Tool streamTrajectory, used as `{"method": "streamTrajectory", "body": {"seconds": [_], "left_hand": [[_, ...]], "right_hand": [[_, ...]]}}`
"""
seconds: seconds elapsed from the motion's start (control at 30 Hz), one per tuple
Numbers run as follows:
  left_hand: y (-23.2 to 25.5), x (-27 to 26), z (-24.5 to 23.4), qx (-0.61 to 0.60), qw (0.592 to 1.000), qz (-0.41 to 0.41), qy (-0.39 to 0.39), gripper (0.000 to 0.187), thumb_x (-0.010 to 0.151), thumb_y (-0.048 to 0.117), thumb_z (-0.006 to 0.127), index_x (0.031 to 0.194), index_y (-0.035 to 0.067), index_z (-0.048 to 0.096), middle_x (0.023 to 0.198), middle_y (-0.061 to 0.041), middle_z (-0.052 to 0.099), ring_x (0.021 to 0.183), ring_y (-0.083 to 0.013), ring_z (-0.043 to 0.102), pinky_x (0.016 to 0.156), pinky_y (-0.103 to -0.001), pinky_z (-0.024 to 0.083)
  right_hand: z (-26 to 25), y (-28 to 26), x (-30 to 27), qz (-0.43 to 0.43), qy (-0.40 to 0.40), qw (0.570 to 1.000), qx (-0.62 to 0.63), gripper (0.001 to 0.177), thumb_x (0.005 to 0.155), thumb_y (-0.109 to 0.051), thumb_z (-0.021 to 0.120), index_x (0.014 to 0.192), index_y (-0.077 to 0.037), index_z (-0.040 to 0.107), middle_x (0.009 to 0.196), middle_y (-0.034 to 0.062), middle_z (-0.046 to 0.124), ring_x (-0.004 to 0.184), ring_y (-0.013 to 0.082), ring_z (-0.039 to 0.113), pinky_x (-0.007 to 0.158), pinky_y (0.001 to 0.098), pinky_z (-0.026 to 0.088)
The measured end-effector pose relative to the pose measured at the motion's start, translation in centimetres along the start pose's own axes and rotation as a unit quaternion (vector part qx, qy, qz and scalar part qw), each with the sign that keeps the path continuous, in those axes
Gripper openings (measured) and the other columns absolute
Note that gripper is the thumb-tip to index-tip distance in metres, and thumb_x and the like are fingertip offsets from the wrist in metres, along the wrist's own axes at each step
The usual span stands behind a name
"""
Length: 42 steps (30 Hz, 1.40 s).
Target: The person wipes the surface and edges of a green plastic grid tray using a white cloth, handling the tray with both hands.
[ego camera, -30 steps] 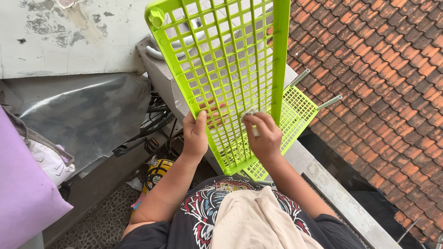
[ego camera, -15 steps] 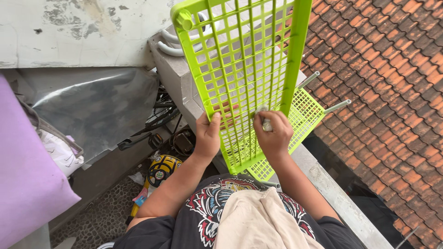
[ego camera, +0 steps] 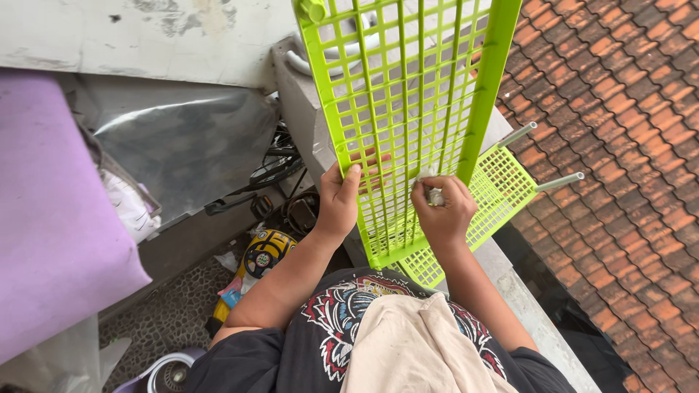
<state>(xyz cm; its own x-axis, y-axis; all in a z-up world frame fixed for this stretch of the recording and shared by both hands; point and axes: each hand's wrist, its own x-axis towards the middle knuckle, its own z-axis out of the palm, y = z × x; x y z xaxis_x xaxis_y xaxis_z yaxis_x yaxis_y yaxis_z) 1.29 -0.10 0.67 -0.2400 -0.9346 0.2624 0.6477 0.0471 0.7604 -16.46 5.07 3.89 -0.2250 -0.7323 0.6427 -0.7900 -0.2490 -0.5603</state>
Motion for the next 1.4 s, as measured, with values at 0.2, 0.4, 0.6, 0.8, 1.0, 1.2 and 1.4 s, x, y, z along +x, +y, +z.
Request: {"method": "streamTrajectory", "body": {"seconds": [0.2,0.4,0.6,0.8,1.0,1.2,1.4], "left_hand": [[-1.1,-0.2,0.1,-0.014,1.0,0.008,-0.005,0.037,0.112,0.016,0.042,0.139,-0.008,0.054,0.132,-0.02,0.068,0.119,-0.0221,0.069,0.105,-0.035,0.057],[-2.0,-1.1,-0.4,0.018,0.999,0.037,0.022,0.031,0.116,0.014,0.047,0.133,-0.009,0.058,0.13,-0.018,0.069,0.117,-0.0175,0.066,0.105,-0.034,0.054],[-0.6,-1.7,0.5,0.042,0.998,0.034,0.02,0.034,0.113,0.017,0.046,0.134,-0.008,0.057,0.127,-0.016,0.071,0.115,-0.0172,0.068,0.104,-0.034,0.055],[0.9,-2.1,1.3,0.066,0.996,0.052,0.008,0.034,0.114,0.017,0.046,0.134,-0.008,0.058,0.127,-0.016,0.071,0.116,-0.0183,0.069,0.104,-0.034,0.057],[1.2,-2.5,1.0,0.055,0.997,0.047,0.031,0.035,0.114,0.017,0.046,0.134,-0.009,0.058,0.124,-0.015,0.072,0.112,-0.0177,0.07,0.101,-0.034,0.057],[0.1,-2.5,0.6,0.036,0.997,0.061,0.044,0.03,0.115,0.015,0.047,0.13,-0.009,0.059,0.123,-0.015,0.073,0.11,-0.0161,0.069,0.099,-0.033,0.057],[1.4,-2.4,0.7,0.023,0.998,0.052,0.038,0.034,0.113,0.016,0.043,0.132,-0.008,0.058,0.125,-0.016,0.071,0.112,-0.0194,0.071,0.1,-0.034,0.058]], "right_hand": [[0.6,-2.8,0.5,-0.112,0.008,0.992,0.05,0.016,0.083,-0.002,0.085,0.092,-0.001,0.072,0.093,0.0133,0.072,0.082,0.0248,0.073,0.073,0.0336,0.058],[2.2,-4.4,-0.7,-0.1,-0.053,0.993,0.041,0.015,0.082,-0.001,0.084,0.091,-0.004,0.072,0.088,0.0111,0.073,0.076,0.0235,0.072,0.069,0.0333,0.057],[2.5,-3.9,-1.2,-0.061,-0.026,0.996,0.061,0.018,0.081,-0.003,0.085,0.091,-0.003,0.069,0.084,0.0104,0.071,0.072,0.0213,0.072,0.066,0.0314,0.056],[2.4,-4.2,-1.1,-0.067,-0.011,0.996,0.062,0.018,0.081,-0.002,0.084,0.091,-0.003,0.069,0.086,0.0112,0.072,0.073,0.0217,0.071,0.067,0.0316,0.056],[1.7,-4.1,-2.5,-0.094,-0.06,0.991,0.076,0.017,0.08,0.001,0.083,0.088,-0.003,0.067,0.088,0.0119,0.071,0.077,0.0238,0.071,0.069,0.0329,0.057],[1.8,-5.5,-3.8,-0.226,-0.154,0.96,0.053,0.026,0.079,0.002,0.076,0.104,-0.004,0.07,0.102,0.0106,0.069,0.08,0.029,0.07,0.068,0.0388,0.056],[1.2,-4.7,-3.0,-0.198,-0.15,0.968,-0.044,0.025,0.081,-0.003,0.075,0.103,-0.016,0.073,0.094,0.0052,0.065,0.072,0.0253,0.066,0.061,0.0396,0.053]]}}
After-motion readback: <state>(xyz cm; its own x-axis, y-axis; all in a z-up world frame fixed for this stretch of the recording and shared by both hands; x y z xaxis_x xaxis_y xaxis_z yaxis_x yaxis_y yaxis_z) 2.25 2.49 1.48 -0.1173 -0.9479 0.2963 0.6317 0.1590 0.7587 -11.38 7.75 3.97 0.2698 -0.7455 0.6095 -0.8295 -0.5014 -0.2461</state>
